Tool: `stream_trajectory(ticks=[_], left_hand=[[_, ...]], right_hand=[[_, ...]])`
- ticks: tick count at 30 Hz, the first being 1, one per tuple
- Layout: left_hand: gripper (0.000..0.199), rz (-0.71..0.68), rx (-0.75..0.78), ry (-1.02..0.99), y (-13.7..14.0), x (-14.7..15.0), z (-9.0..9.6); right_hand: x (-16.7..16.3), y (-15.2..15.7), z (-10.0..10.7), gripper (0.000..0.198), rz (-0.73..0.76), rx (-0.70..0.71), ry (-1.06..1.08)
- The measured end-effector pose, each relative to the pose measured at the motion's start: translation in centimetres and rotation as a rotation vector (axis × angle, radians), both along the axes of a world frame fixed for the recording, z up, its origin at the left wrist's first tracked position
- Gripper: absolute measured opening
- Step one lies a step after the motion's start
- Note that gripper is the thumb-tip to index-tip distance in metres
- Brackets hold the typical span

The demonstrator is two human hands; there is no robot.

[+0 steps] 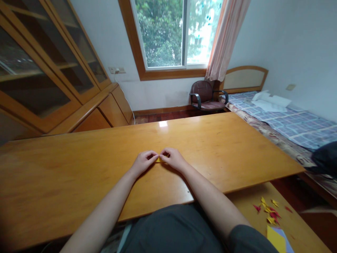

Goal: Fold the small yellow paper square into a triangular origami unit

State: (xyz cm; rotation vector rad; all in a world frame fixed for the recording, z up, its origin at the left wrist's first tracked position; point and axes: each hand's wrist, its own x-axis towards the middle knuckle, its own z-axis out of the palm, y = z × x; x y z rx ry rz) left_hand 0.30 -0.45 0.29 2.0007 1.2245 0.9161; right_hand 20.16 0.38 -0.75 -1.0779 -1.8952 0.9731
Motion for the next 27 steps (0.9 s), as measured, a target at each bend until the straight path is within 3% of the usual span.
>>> stream_trajectory(ticks=[10,22,27], left_hand=[[0.021,0.038,0.077,0.033,0.03,-0.19,-0.17],[0.025,0.194,-0.020,-0.111,0.48,-0.87,-0.86],[0.026,0.185,-0.047,-0.137,0.50,-0.76,-0.88]], right_hand=[[-0.02,-0.18,0.19,0.012,-0.080,0.078,-0.064],[0.70,0.72,-0.46,0.015,-0.297,0.043,0.034],[0.57,0.71,-0.33,0.023,-0.167,0.017,0.099]])
